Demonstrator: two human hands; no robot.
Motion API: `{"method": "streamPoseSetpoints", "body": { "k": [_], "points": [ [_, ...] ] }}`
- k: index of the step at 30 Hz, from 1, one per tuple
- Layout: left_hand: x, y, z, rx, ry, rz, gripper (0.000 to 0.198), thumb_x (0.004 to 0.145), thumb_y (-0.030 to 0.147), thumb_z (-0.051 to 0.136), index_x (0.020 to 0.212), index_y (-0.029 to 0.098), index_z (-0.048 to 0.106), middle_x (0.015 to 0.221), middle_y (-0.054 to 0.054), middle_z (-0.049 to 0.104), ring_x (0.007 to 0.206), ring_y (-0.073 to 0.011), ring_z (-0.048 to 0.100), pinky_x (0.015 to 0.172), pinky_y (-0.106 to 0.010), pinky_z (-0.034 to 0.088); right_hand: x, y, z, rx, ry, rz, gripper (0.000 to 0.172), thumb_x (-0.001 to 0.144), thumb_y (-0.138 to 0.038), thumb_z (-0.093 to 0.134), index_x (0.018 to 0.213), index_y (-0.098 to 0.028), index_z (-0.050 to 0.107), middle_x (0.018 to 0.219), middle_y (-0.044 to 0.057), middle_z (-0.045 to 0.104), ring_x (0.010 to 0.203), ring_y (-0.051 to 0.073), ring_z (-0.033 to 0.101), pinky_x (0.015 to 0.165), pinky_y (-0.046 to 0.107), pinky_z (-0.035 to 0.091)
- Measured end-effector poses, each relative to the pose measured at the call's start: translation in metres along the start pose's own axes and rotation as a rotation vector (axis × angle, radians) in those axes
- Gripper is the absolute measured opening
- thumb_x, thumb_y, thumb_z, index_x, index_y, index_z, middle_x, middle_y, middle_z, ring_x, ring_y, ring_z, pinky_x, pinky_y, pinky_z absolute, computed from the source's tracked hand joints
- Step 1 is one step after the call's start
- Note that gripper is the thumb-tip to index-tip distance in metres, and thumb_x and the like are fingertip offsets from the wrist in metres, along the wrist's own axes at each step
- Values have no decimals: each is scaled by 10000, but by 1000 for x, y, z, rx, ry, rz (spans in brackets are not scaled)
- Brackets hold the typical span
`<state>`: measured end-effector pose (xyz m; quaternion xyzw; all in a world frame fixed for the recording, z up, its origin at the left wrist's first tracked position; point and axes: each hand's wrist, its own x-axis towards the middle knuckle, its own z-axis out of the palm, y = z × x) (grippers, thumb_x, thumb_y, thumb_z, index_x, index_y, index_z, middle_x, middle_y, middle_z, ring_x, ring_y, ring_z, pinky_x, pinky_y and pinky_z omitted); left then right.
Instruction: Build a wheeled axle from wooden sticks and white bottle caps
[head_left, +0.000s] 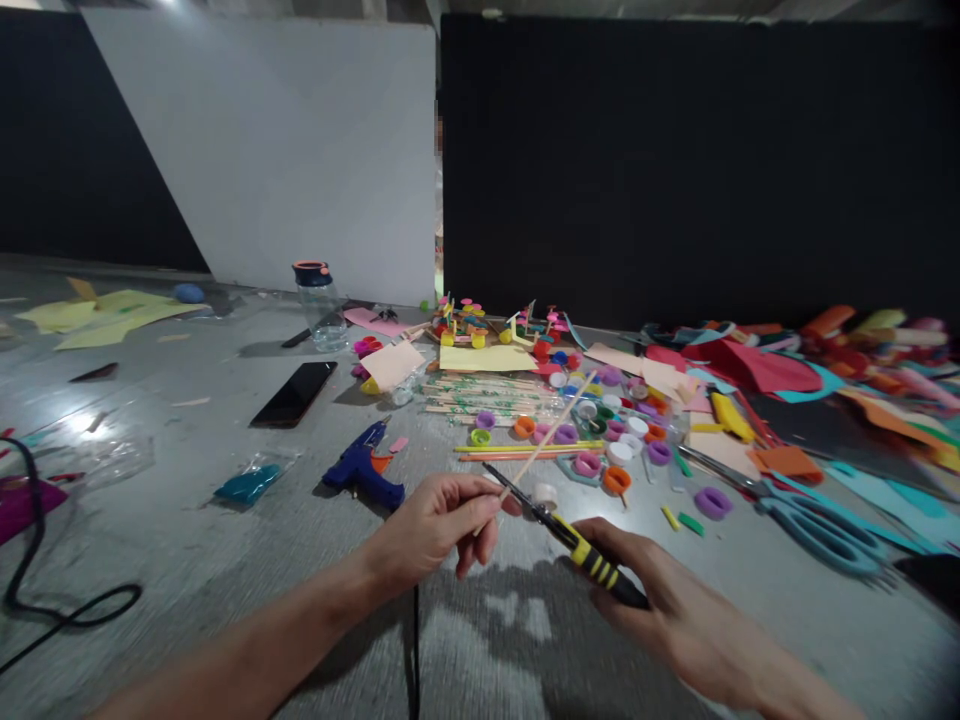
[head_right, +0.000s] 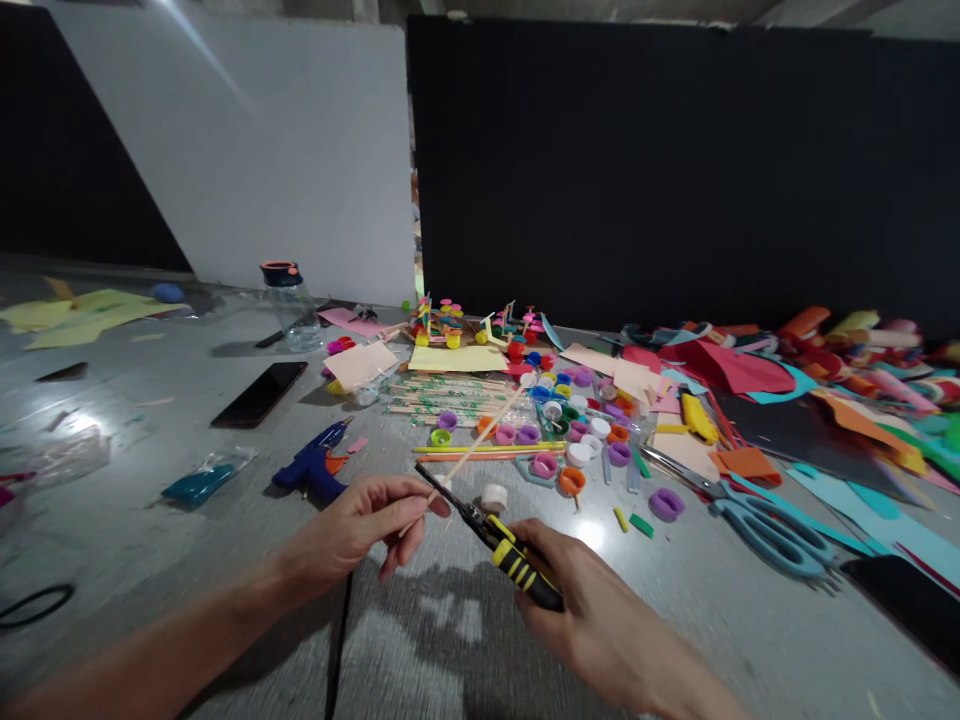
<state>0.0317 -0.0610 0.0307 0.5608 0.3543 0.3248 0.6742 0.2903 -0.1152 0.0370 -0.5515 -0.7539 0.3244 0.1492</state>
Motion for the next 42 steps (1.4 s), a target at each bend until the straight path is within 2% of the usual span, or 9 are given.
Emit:
{"method": "streamPoseSetpoints", "body": {
  "k": [6,13,18,22,24,27,29,36,42],
  "points": [
    [3,2,-4,15,32,11,423,860,551,651,906,132,676,739,-52,688,635,-124,599,475,-172,478,1,-2,-1,31,-15,12,454,850,-189,517,1297,-175,594,1248,107,677,1104,309,624,842,399,508],
    [2,-2,-3,59,26,-20,374,836,491,699,860,119,670,630,-43,657,521,-110,543,402,-166,403,0,1,0,30,-20,29,370,865,-189,506,1224,-204,595,1132,77,688,1031,281,625,857,407,480],
    [6,-2,-8,82,234,112,383,879,507,612,1016,153,669,1003,-97,685,811,-166,622,481,-183,461,0,7,0,47,13,67,391,863,-239,527,1242,-206,618,1148,97,690,1018,303,628,802,392,487],
    [10,-1,-14,156,354,175,318,874,437,632,1029,163,680,892,-49,645,777,-150,572,522,-197,440,2,10,-2,60,32,75,387,851,-260,538,1220,-182,628,1138,116,695,1006,318,629,764,386,478],
    [10,-2,-13,197,345,166,287,847,387,675,1007,150,707,881,-50,661,735,-140,552,538,-210,427,3,10,-3,69,16,64,372,863,-261,526,1214,-177,617,1159,115,689,1035,321,619,789,396,470],
    [8,-3,-8,213,290,161,283,813,335,708,1024,146,720,1016,-74,702,820,-148,590,654,-231,468,3,10,-2,71,-10,66,374,881,-253,511,1240,-187,590,1192,106,673,1080,320,599,843,420,453],
    [7,-3,-6,203,246,163,283,810,324,693,1032,148,715,993,-62,701,839,-146,599,710,-237,478,3,11,-1,65,-8,71,392,882,-250,513,1265,-196,574,1224,104,658,1109,322,585,860,426,445],
    [6,-6,-4,175,115,89,291,887,420,611,937,143,684,704,-16,645,577,-104,524,457,-185,361,2,8,0,41,-1,72,408,872,-217,500,1274,-184,565,1224,114,653,1096,318,590,830,418,448],
    [5,-9,0,180,81,50,298,908,429,610,891,137,666,639,-3,648,460,-65,444,398,-163,315,4,6,0,49,-3,51,385,849,-181,507,1229,-190,574,1140,88,675,1025,280,607,828,399,453]
  ]
}}
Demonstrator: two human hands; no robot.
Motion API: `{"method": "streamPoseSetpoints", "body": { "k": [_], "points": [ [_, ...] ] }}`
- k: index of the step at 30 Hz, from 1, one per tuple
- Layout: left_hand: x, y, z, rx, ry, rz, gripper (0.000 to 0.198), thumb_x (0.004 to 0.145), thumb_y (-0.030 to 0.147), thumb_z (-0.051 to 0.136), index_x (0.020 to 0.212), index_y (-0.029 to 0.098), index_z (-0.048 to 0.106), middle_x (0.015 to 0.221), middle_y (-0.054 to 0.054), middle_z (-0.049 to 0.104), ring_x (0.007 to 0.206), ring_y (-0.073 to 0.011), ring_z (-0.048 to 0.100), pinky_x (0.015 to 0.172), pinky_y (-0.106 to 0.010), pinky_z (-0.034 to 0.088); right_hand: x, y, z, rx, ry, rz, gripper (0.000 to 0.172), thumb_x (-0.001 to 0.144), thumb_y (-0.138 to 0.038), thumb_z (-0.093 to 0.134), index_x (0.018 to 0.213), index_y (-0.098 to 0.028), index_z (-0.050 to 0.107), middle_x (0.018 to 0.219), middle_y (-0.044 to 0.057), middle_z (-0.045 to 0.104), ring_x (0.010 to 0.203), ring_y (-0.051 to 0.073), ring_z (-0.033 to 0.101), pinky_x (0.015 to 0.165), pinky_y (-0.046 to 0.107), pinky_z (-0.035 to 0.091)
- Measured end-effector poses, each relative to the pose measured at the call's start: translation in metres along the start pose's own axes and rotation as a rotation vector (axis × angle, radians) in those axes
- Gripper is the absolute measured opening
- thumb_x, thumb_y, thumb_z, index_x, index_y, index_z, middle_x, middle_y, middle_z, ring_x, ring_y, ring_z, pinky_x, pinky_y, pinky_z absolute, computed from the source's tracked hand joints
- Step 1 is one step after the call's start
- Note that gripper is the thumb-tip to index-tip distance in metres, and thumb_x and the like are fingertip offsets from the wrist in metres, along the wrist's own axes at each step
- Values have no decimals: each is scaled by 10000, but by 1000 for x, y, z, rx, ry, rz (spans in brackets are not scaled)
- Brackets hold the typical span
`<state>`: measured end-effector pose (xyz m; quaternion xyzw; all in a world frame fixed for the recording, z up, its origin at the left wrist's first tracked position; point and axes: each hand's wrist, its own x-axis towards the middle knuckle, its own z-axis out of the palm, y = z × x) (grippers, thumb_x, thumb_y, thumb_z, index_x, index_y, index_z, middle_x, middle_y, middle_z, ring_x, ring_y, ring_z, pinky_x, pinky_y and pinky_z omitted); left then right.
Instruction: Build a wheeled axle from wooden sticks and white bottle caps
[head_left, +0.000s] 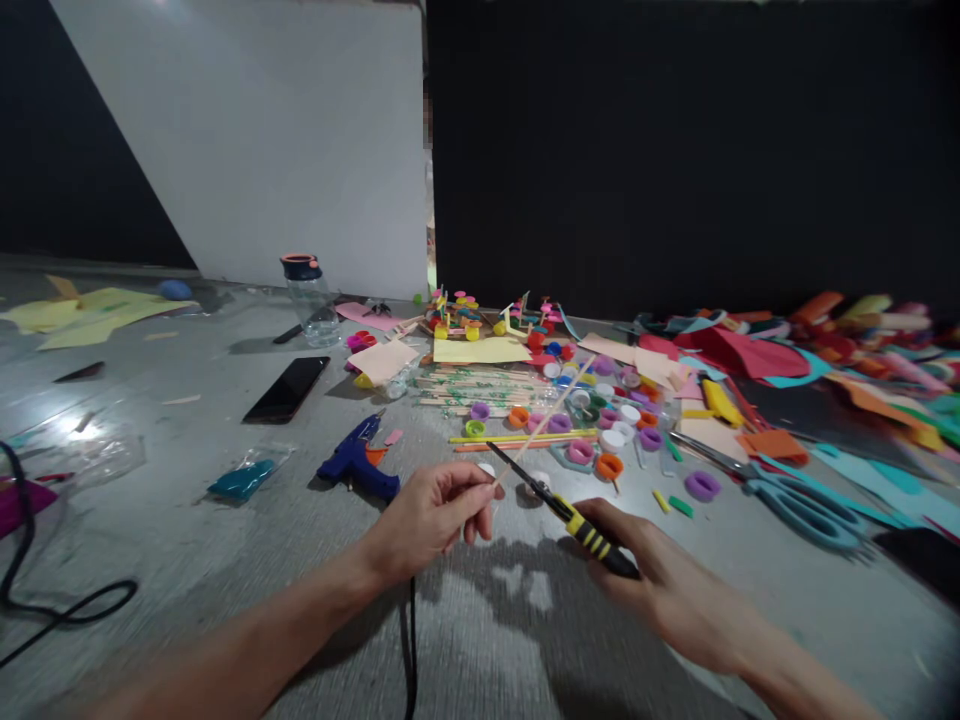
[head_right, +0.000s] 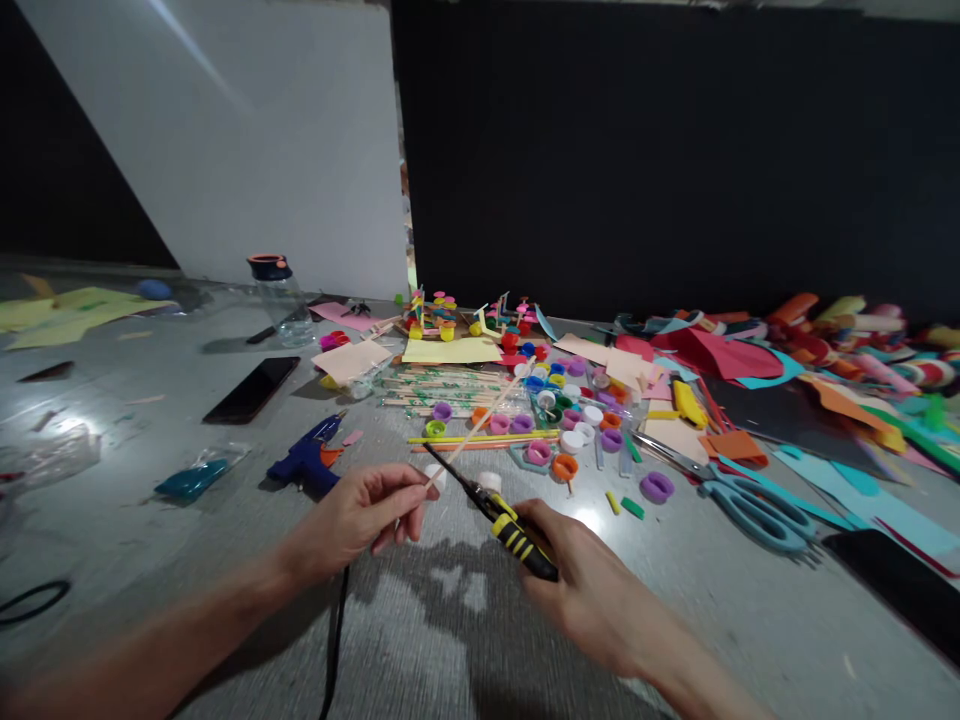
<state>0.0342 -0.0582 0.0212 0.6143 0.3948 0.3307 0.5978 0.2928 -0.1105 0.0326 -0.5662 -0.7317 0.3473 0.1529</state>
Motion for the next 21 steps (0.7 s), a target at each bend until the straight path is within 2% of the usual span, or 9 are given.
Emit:
{"method": "streamPoseSetpoints", "body": {
  "k": [10,13,16,19,21],
  "points": [
    [-2,2,-2,0,-7,-20,349,889,479,635,917,135,686,617,11,619,457,-59,426,405,-158,302,-3,-5,-4,19,-16,-4,330,881,-188,518,1204,-193,584,1094,81,683,987,276,611,841,409,457],
    [-1,3,-1,6,-12,-24,366,887,493,634,907,132,685,631,-9,636,483,-78,477,412,-168,338,-3,-6,-4,8,-21,2,315,879,-178,515,1184,-197,589,1083,79,682,991,280,611,856,421,453],
    [0,3,-2,14,-8,-25,388,916,511,583,909,136,682,728,-49,680,598,-116,572,435,-172,387,-4,-5,-3,-4,-12,5,310,876,-175,514,1174,-200,596,1074,75,683,983,277,613,837,406,454],
    [0,3,-2,32,4,-23,354,922,491,582,927,148,669,788,-48,689,641,-118,576,435,-163,386,-5,-4,-3,-11,-6,6,305,884,-186,511,1176,-205,597,1077,69,681,975,271,615,815,393,457],
    [-1,3,-2,54,-1,-25,297,902,448,627,926,154,663,758,-31,680,607,-108,552,418,-161,359,-5,-4,-2,-22,-7,2,307,880,-184,513,1175,-201,597,1074,71,684,971,269,617,820,396,458]
  ]
}}
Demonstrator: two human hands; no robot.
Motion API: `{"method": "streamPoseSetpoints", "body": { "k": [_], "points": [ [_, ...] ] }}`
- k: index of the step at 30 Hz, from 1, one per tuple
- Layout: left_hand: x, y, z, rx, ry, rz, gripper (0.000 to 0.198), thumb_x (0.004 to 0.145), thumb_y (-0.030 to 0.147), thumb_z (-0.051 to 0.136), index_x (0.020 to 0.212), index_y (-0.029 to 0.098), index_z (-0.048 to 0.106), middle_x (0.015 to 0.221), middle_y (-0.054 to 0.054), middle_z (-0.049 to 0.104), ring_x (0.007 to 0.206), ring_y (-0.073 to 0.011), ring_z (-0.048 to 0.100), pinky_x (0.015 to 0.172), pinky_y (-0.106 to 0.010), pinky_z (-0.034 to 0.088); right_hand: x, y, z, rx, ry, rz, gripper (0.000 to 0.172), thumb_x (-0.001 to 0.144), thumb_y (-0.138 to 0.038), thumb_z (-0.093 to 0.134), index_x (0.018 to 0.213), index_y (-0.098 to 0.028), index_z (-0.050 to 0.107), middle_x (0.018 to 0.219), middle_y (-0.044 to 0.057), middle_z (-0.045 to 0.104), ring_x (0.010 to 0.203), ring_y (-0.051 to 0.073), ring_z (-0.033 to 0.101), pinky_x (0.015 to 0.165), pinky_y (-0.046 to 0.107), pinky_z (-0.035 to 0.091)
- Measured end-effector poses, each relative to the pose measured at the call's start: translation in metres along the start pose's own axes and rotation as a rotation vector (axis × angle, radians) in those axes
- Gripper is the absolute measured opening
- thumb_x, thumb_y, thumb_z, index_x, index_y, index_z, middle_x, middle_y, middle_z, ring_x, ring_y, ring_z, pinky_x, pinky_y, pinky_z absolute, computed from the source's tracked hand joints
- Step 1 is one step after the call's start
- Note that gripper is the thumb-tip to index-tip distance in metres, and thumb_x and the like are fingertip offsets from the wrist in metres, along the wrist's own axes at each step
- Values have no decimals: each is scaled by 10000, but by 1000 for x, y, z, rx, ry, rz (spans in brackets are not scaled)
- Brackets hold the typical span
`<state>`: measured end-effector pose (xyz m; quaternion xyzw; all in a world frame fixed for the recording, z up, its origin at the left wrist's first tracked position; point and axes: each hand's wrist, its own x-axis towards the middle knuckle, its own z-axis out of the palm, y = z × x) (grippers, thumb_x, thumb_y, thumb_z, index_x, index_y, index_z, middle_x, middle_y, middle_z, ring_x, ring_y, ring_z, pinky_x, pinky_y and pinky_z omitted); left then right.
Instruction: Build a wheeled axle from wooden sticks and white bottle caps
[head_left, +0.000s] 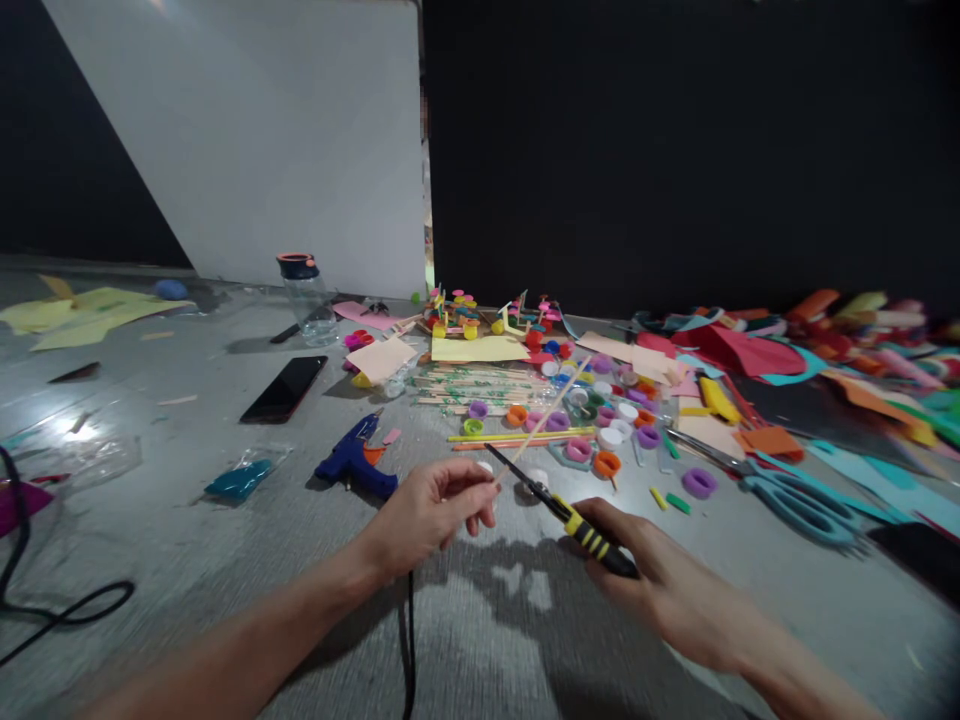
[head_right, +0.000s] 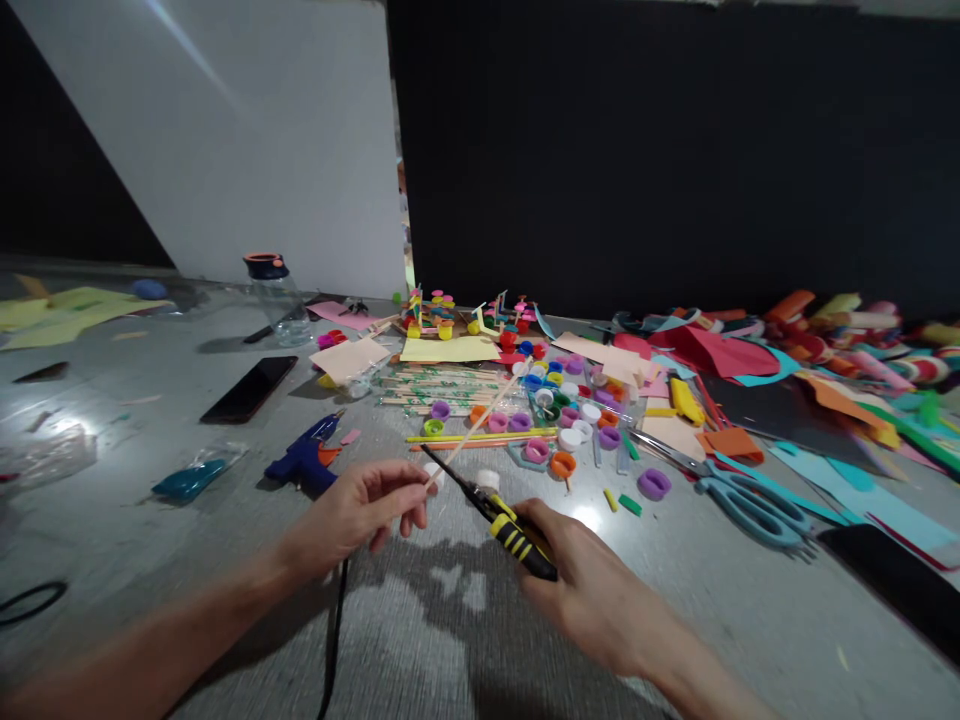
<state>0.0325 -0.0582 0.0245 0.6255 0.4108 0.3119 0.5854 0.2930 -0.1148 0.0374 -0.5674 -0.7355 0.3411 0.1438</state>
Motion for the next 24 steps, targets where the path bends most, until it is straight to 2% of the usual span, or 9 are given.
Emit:
{"method": "streamPoseSetpoints", "body": {
  "k": [5,11,16,24],
  "points": [
    [-4,2,3,71,14,21,236,921,372,606,834,155,638,658,-5,653,543,-91,516,462,-181,367,1,-2,3,-22,33,-2,319,858,-179,534,1169,-181,605,1114,103,693,997,279,628,810,392,472],
    [-5,4,4,148,41,62,273,942,363,591,775,151,634,683,-10,653,617,-108,550,604,-224,438,-1,-4,4,-26,44,-5,289,880,-200,533,1160,-194,603,1142,103,694,1016,283,637,801,393,484],
    [-4,3,5,158,49,76,247,958,364,569,851,158,654,695,-9,662,629,-119,558,606,-232,442,-2,-3,5,-34,47,-7,315,878,-202,537,1186,-195,596,1115,97,693,988,280,638,809,403,486],
    [-6,3,5,114,38,62,288,945,382,596,763,162,639,673,-12,674,588,-102,549,585,-216,441,-3,-4,4,-35,33,1,308,877,-224,524,1171,-193,608,1135,109,692,1000,293,640,791,399,492]
  ]
}}
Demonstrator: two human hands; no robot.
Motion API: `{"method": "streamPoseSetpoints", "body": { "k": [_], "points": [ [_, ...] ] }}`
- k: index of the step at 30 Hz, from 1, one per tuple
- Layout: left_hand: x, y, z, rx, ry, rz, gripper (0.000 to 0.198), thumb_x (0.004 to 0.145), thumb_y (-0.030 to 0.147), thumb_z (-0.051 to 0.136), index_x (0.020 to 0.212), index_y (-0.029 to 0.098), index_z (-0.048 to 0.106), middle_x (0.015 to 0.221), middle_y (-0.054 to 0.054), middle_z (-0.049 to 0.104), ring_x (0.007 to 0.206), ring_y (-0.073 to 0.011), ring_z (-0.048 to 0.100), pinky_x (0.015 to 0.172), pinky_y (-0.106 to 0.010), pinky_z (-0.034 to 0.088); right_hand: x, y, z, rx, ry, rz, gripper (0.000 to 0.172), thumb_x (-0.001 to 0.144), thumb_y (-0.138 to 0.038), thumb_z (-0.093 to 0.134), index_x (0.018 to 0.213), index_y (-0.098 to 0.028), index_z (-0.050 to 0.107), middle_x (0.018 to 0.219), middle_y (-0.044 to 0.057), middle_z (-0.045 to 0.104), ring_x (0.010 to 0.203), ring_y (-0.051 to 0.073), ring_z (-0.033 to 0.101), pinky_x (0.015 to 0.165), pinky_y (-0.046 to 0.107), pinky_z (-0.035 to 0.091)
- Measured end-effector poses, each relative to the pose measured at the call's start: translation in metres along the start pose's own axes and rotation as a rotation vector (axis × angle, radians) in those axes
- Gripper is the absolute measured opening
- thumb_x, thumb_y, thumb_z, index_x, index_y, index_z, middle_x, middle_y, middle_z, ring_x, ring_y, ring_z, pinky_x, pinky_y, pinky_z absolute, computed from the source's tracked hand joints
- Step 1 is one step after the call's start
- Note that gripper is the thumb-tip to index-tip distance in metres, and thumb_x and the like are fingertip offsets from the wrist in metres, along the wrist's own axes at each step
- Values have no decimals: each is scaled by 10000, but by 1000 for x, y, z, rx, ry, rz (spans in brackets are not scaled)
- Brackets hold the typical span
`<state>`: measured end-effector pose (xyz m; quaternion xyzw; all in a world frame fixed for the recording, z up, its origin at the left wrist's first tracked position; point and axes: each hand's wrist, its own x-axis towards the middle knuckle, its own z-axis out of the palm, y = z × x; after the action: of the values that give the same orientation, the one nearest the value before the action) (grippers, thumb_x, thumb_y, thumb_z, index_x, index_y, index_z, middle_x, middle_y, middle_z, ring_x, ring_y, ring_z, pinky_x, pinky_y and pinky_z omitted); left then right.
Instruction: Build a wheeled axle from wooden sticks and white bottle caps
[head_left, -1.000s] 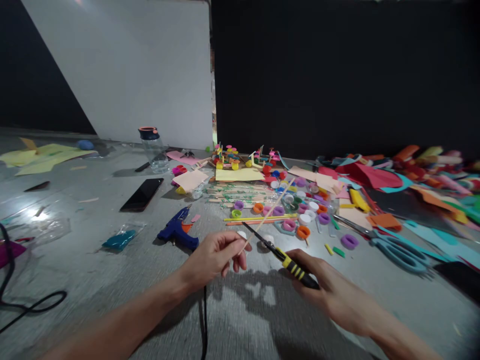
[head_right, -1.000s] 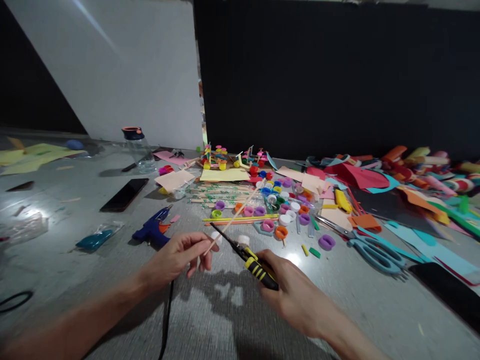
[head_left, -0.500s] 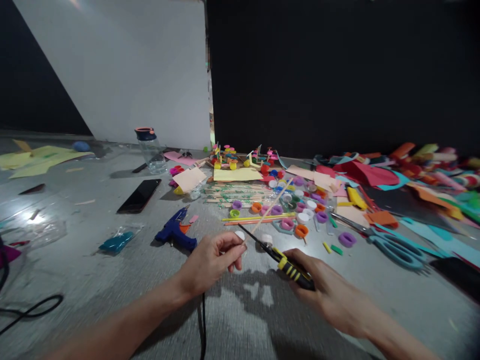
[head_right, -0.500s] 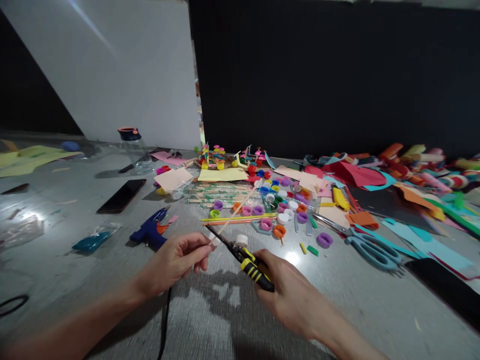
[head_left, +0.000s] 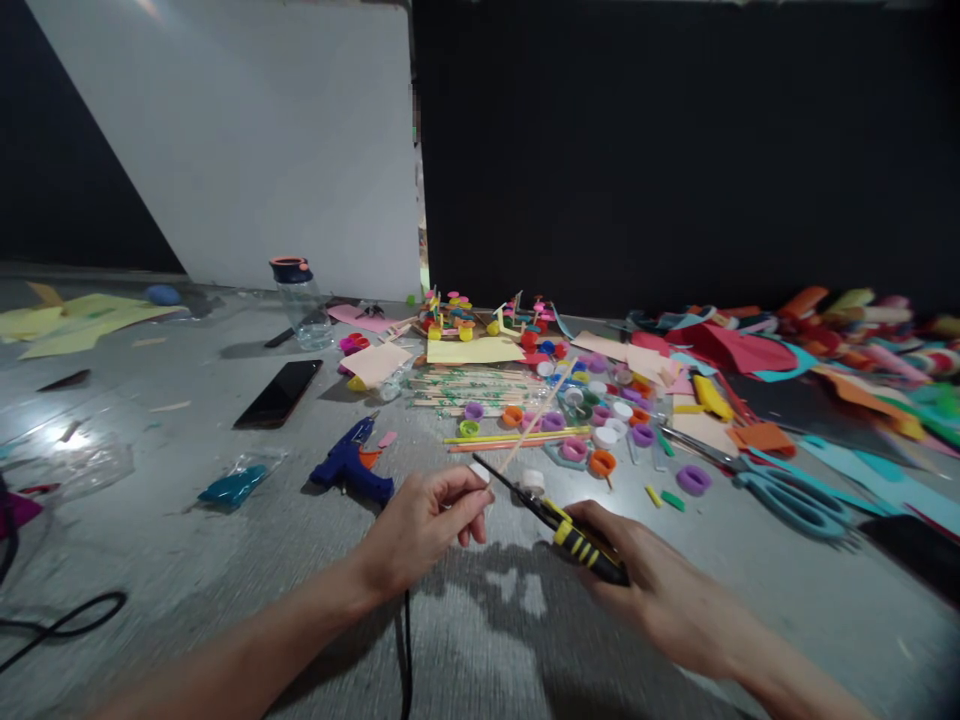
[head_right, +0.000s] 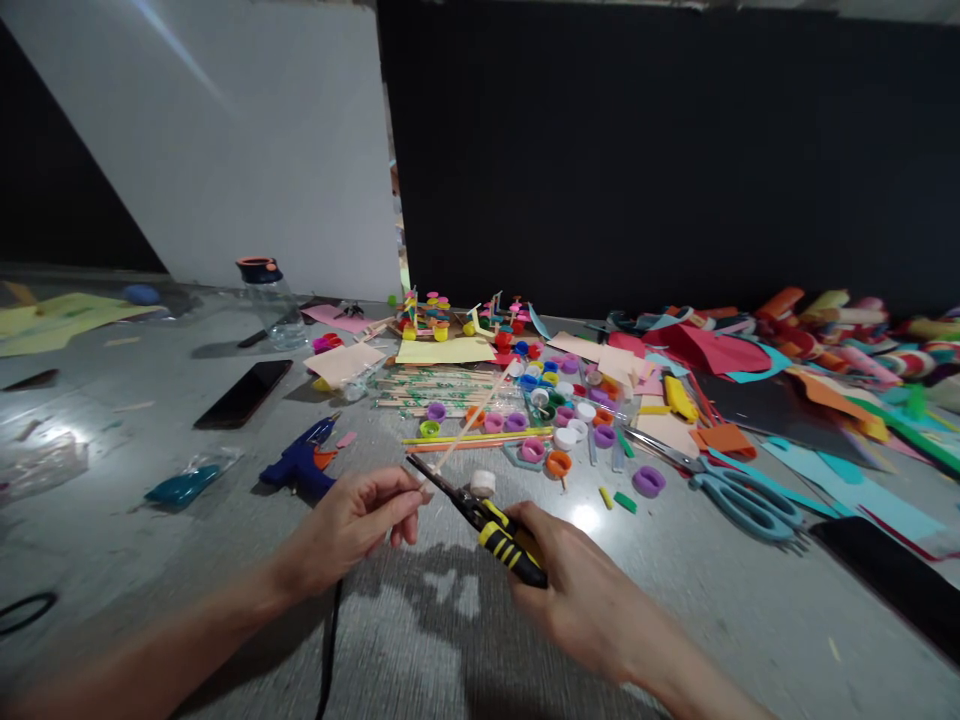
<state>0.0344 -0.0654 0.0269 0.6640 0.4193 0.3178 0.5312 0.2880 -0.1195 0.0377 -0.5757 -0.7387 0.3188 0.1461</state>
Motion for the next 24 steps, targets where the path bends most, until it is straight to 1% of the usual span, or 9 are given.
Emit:
{"method": "streamPoseSetpoints", "body": {
  "k": [2,4,7,9,12,14,19,24],
  "points": [
    [1,0,0,-32,-4,-10,281,929,389,610,768,160,634,667,-13,671,594,-100,557,582,-207,448,0,0,0,5,-7,2,296,878,-228,525,1159,-195,612,1130,103,695,992,289,640,797,400,490],
    [2,1,-1,-70,-22,-34,282,915,420,615,822,155,642,678,-25,677,587,-106,565,514,-192,422,0,0,0,8,-14,2,304,872,-228,532,1165,-195,611,1131,101,696,994,290,638,793,398,489],
    [4,1,-3,-125,-70,-81,379,910,511,585,918,138,654,719,-61,702,569,-121,587,413,-175,365,1,1,-1,1,-15,1,333,862,-208,531,1186,-195,607,1168,108,691,1024,297,633,767,384,486],
    [5,1,-4,-147,-95,-101,422,896,547,586,940,132,652,736,-74,715,572,-128,606,402,-171,376,1,2,-1,-2,-19,0,329,861,-197,529,1181,-198,606,1149,103,694,1015,293,635,761,380,482],
    [4,0,-3,-145,-96,-107,399,864,530,636,946,139,646,719,-63,716,555,-124,601,392,-164,371,0,3,-1,5,-30,-3,295,872,-199,531,1158,-209,603,1075,79,696,958,273,637,780,386,480],
    [3,-1,-1,-129,-84,-101,374,874,509,633,939,141,651,706,-53,711,530,-110,577,391,-161,358,0,3,0,10,-36,-3,291,878,-198,530,1160,-216,597,1050,67,692,939,263,634,788,388,481],
    [-1,-2,0,-69,-77,-81,337,931,467,568,899,149,675,673,-19,668,487,-85,499,407,-170,354,0,5,2,28,-32,0,349,873,-189,531,1217,-220,584,1128,75,692,1015,282,634,780,384,488],
    [-3,0,-2,4,-76,-55,334,962,426,534,860,151,696,614,5,609,469,-75,423,432,-181,314,-2,6,3,22,-34,8,342,870,-186,532,1203,-225,605,1197,92,685,1072,309,633,799,399,504]
  ]
}}
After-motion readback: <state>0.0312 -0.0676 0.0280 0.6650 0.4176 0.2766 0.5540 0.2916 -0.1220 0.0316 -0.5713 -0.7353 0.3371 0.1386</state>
